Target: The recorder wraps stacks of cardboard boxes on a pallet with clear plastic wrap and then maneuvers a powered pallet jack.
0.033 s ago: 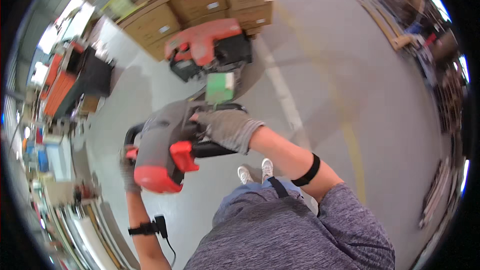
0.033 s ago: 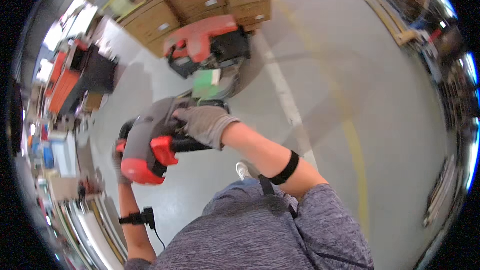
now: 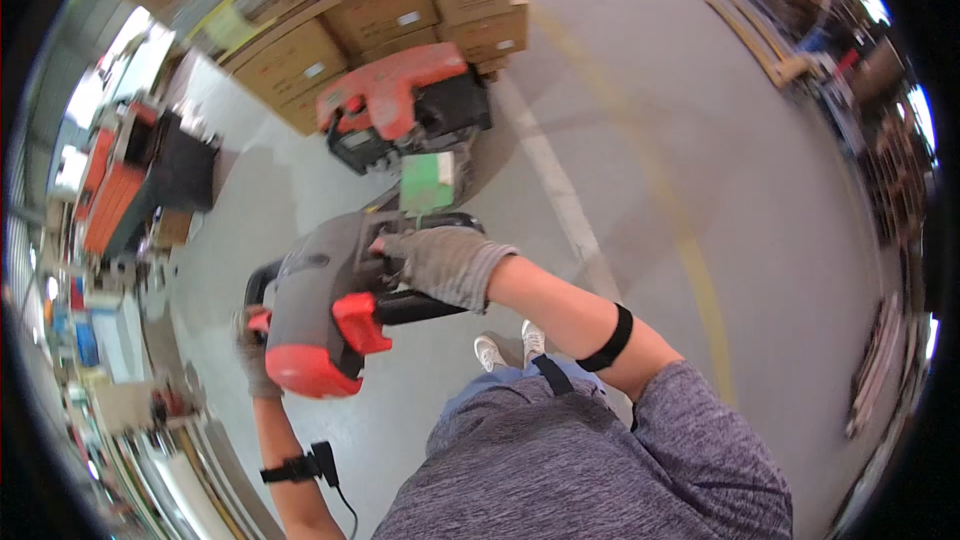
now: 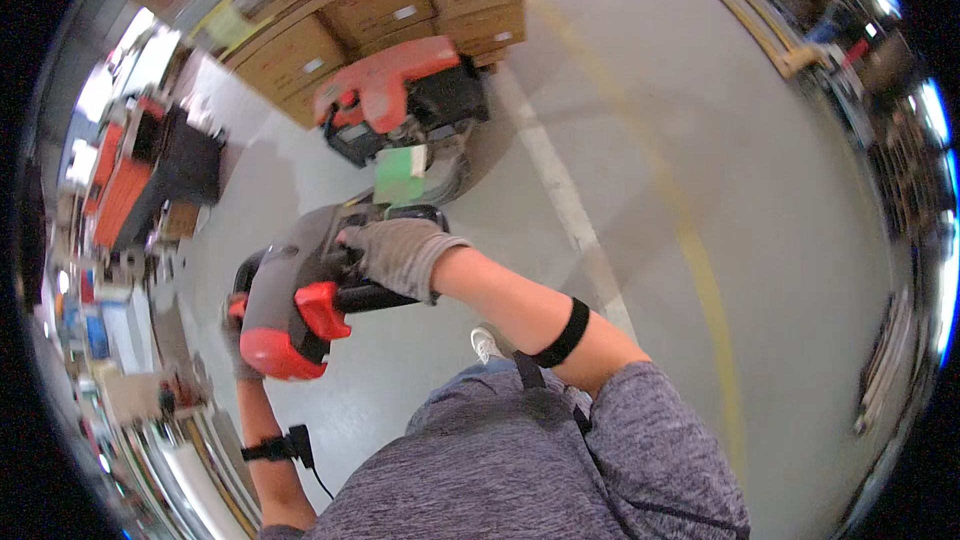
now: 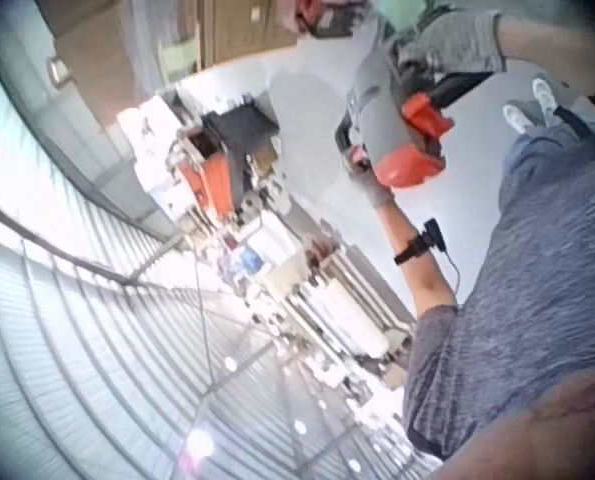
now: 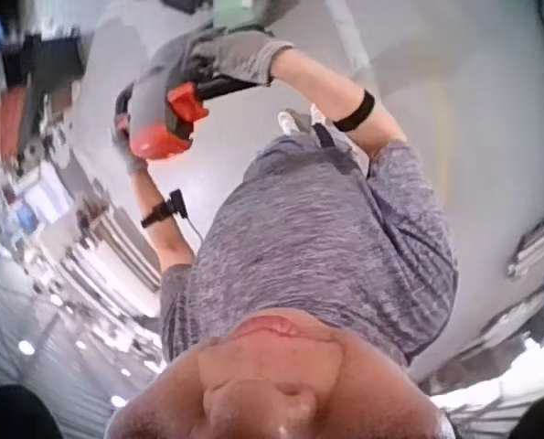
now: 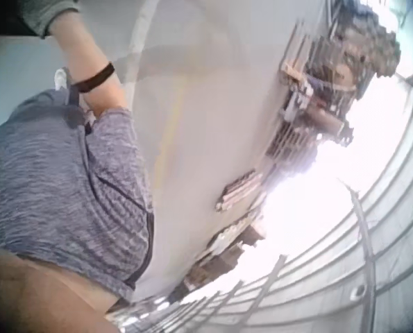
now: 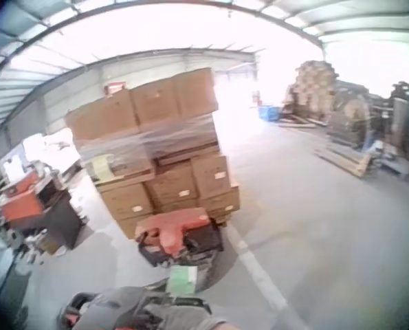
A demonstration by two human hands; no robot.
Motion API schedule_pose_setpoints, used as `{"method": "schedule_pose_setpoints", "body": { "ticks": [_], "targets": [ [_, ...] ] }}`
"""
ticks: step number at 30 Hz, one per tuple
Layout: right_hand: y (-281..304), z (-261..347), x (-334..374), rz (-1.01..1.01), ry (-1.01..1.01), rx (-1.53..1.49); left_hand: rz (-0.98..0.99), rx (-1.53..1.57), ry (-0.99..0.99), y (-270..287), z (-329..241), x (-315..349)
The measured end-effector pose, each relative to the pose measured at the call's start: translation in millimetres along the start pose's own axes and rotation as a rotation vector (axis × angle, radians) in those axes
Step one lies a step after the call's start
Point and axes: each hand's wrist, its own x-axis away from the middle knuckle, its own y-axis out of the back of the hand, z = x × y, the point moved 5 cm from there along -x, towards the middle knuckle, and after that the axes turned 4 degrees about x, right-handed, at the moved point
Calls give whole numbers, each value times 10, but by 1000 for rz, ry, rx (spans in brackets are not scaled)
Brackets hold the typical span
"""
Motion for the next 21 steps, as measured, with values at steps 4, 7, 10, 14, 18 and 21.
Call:
{"method": "schedule_pose_setpoints", "body": {
  "ticks": [4,7,10,14,18,21],
  "targets": [
    [2,-12,6,100,-91,-34,105,-116,-172,-119,-143,-21],
    [74,52,24,109,-124,-97,73,316,156,-38,22,-50],
    [161,92,54,139,-133,-59,50,288,175,-111,-36,-61],
    [61,25,48,69,-63,-48,-6,418,248,-146,-6,-43],
    [76,43,50,40,-27,-65,-5,410,256,-174,-29,-41],
    [20,11,66,65,-115,-69,11,409,196,-149,-19,-24]
  ]
}}
